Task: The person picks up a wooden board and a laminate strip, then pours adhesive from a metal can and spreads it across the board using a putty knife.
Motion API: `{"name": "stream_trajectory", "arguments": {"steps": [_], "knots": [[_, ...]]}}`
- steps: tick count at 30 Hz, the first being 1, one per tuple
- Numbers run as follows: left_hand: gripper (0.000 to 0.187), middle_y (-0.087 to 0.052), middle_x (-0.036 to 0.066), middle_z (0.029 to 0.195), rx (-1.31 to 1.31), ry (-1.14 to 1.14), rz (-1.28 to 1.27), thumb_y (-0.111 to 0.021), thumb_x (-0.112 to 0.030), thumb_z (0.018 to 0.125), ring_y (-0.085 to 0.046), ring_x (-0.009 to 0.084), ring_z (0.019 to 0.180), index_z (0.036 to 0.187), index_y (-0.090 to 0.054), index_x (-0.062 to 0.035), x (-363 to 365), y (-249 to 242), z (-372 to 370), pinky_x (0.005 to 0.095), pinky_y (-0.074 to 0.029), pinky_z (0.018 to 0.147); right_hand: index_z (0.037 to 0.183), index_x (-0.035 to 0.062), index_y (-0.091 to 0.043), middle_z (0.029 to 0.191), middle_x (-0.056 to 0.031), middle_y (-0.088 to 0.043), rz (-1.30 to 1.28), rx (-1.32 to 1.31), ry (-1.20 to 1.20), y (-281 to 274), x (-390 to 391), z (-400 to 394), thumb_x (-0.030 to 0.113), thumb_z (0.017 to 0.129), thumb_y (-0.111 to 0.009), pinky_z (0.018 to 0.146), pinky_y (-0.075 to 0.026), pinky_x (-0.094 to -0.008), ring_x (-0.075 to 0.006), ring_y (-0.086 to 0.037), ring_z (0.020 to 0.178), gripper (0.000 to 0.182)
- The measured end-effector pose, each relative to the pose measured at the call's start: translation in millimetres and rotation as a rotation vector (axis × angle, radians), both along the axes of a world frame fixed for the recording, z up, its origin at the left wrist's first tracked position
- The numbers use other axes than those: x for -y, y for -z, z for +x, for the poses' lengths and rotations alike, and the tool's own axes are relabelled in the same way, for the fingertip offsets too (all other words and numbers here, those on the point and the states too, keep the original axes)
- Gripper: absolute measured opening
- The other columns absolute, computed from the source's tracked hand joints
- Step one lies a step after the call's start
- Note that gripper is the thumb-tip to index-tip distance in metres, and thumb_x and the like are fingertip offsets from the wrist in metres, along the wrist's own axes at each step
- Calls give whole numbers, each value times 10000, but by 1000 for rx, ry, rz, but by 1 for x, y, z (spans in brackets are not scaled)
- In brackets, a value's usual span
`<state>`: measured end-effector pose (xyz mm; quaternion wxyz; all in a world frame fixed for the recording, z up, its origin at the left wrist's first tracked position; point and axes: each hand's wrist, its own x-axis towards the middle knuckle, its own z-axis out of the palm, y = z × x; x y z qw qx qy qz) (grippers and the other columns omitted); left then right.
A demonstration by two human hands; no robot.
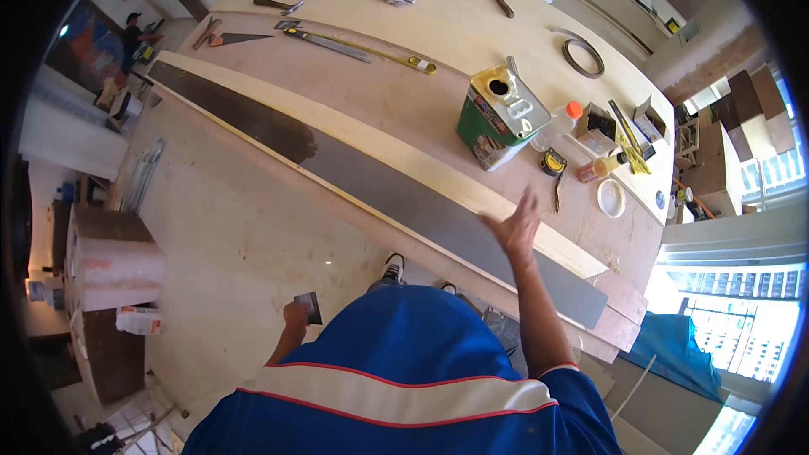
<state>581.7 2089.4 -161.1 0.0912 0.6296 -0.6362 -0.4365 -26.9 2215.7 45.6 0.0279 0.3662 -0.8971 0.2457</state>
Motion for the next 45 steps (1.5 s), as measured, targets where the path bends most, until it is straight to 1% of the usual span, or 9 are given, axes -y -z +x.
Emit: {"name": "stream_trajectory", "arguments": {"steps": [4,8,10,15,26,27,29,30,45], "knots": [[121,-702,117,734,741,767,-350,-650,-169,769,-675,268,615,729,-714,-75,-10,-13,17,434,-513,552,1510,-126,-117,1547,-337,-245,-351,136,13,-35,56,-60,448,659,-905,1202,-195,-413,-414,-255,1446,1294],[247,-733,150,869,891,538,-183,-565,-243,838,-716,323,815,839,-752,-82,-37,-11,45,491,-548,740,1565,-16,-44,1601,-264,-159,-839,476,-146,-32,109,-95,176,701,-839,1212,-162,-456,-355,-188,1477,1189],[340,-721,217,880,633,7,45,-550,-317,851,-703,379,862,837,-745,-38,-43,-43,45,475,-550,781,1568,0,-71,1585,-248,-197,-792,77,-109,-13,122,-109,249,658,-861,1193,-214,-483,-378,-250,1451,1231],[378,-707,262,941,719,-152,168,-572,-309,793,-685,410,946,883,-742,16,-64,-70,72,464,-537,863,1555,-5,-140,1555,-241,-227,-818,159,-103,25,125,-126,404,618,-870,1177,-241,-475,-368,-285,1429,1256],[331,-713,204,857,813,309,-118,-555,-300,815,-686,385,847,756,-722,-21,-13,-58,55,467,-536,790,1386,7,-440,1249,-166,-546,-656,222,-163,-76,129,-124,268,610,-818,1026,-414,-407,-293,-535,1151,902],[320,-705,193,818,600,-203,22,-562,-284,828,-683,369,814,734,-712,-17,-6,-42,46,472,-533,753,1385,-1,-437,1249,-166,-542,-593,201,-182,-92,125,-116,264,606,-822,1029,-409,-403,-297,-531,1147,908],[297,-698,211,796,764,194,-141,-620,-276,801,-686,336,757,760,-707,5,13,-34,40,459,-524,696,1372,-13,-462,1236,-172,-562,-546,179,-212,-114,109,-97,247,620,-822,998,-435,-416,-288,-549,1117,874],[271,-687,207,750,303,-467,80,-673,-244,756,-676,302,687,787,-704,23,23,-87,-8,435,-502,633,1411,-7,-426,1255,-177,-556,-514,118,-222,-118,99,-94,229,616,-818,1005,-437,-410,-292,-551,1132,918],[181,-666,25,782,-516,-595,189,-669,-170,876,-624,133,627,1004,-667,-42,107,-144,-160,322,-500,534,1517,-9,-272,1254,-234,-521,-84,215,-332,-169,35,36,171,469,-887,1016,-463,-444,-386,-550,1146,1228]]}}
